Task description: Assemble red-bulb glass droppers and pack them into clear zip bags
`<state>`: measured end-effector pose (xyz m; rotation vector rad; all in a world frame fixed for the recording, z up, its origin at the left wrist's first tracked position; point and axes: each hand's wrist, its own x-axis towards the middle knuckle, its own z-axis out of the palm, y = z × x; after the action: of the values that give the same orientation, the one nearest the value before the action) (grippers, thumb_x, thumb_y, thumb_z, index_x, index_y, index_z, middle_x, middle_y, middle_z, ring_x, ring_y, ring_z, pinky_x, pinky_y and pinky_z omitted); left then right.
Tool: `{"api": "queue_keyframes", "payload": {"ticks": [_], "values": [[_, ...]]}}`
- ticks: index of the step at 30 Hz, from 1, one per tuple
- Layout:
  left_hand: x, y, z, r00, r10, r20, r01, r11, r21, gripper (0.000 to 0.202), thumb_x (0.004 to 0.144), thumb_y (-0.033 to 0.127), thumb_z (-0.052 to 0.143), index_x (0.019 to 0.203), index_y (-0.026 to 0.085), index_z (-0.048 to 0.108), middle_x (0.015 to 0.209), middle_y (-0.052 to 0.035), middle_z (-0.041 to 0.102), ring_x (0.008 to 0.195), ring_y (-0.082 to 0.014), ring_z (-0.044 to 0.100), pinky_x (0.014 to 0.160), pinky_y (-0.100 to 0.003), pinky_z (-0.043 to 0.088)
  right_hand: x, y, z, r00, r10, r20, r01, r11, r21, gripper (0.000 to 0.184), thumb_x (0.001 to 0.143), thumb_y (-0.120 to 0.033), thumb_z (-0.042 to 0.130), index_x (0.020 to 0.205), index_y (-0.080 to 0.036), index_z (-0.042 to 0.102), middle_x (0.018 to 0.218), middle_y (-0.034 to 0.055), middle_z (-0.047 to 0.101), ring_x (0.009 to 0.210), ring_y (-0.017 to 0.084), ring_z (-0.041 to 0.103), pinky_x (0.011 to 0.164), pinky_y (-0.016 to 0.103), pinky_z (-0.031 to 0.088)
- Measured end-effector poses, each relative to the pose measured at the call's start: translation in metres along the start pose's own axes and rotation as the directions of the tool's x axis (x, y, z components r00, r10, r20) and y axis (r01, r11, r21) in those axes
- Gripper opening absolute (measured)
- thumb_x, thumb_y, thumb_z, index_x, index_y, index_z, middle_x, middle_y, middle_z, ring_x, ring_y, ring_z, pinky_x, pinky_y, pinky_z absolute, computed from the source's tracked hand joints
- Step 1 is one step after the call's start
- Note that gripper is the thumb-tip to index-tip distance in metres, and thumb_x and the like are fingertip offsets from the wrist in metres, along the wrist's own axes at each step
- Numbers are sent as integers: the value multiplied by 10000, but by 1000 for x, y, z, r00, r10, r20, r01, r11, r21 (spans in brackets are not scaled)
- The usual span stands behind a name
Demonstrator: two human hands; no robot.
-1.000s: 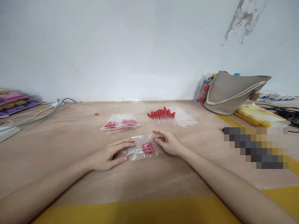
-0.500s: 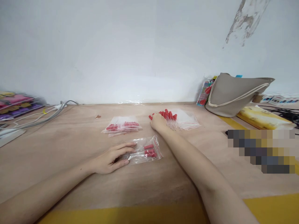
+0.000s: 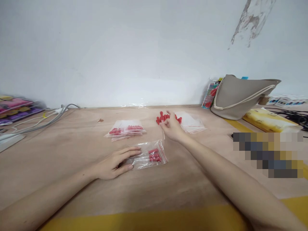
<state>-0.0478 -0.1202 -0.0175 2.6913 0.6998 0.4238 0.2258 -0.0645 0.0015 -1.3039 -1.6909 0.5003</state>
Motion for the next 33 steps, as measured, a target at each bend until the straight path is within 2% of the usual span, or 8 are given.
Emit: {"api": "queue_keyframes", "payload": {"ticks": [3, 6, 9, 15, 22, 26, 31, 33], "values": [[0, -1, 0, 1000, 18, -22, -18, 1000, -20, 445, 861, 296, 460, 1292, 229, 371, 1351, -84, 385, 1224, -231, 382, 1002, -406, 352, -31, 10, -12, 989, 147, 30, -150, 942, 300, 742, 710, -297, 570, 1295, -231, 119, 661, -83, 459, 441, 95, 518, 421, 230, 448], [1, 0, 0, 1000, 15, -26, -16, 999, -37, 404, 854, 291, 472, 1247, 219, 416, 1328, -85, 413, 1213, -226, 397, 995, -396, 362, -51, 15, -9, 958, 280, -56, -222, 855, 468, 775, 648, -337, 635, 1240, -256, 142, 692, -88, 454, 457, 97, 549, 432, 244, 491], [1, 1, -1, 1000, 9, -28, -10, 999, -41, 371, 854, 290, 473, 1215, 213, 437, 1318, -89, 423, 1208, -224, 402, 989, -396, 368, -58, 16, 1, 946, 299, -127, -190, 825, 532, 721, 635, -376, 651, 1160, -244, 174, 688, -87, 471, 502, 116, 588, 494, 273, 531], [1, 2, -2, 999, -3, -34, 1, 998, -56, 348, 852, 288, 477, 1188, 205, 446, 1319, -93, 425, 1204, -223, 408, 982, -392, 371, -60, 16, 15, 955, 292, -49, -203, 766, 610, 594, 650, -415, 633, 1028, -251, 205, 650, -92, 502, 497, 133, 605, 494, 279, 538], [0, 2, -2, 999, -14, -30, 13, 999, -43, 368, 854, 290, 476, 1207, 204, 422, 1332, -93, 412, 1212, -218, 402, 986, -386, 372, -66, 11, 14, 930, 368, 4, -274, 686, 674, 570, 567, -412, 725, 901, -229, 302, 620, -73, 579, 550, 123, 619, 578, 284, 546], [0, 2, -1, 1000, -16, -27, 16, 999, -32, 445, 856, 289, 471, 1279, 217, 353, 1332, -92, 409, 1217, -224, 393, 994, -406, 364, -67, 15, 7, 939, 319, 132, -330, 718, 613, 463, 563, -414, 737, 797, -193, 404, 678, -20, 619, 549, 106, 604, 545, 253, 522], [0, 1, 0, 999, -14, -29, 13, 999, -35, 469, 857, 293, 469, 1301, 225, 333, 1331, -84, 413, 1225, -227, 383, 1003, -412, 355, -64, 20, -2, 928, 151, 341, -306, 832, 463, 370, 580, -363, 740, 746, -185, 460, 564, -71, 556, 358, 32, 412, 330, 155, 316], [0, 1, 0, 999, -13, -35, 12, 999, -39, 468, 857, 293, 469, 1301, 226, 337, 1323, -82, 424, 1218, -229, 393, 997, -413, 363, -61, 18, -2, 924, 104, 369, -280, 841, 464, 366, 570, -356, 743, 740, -188, 466, 678, -40, 605, 406, 44, 461, 336, 157, 321]]}}
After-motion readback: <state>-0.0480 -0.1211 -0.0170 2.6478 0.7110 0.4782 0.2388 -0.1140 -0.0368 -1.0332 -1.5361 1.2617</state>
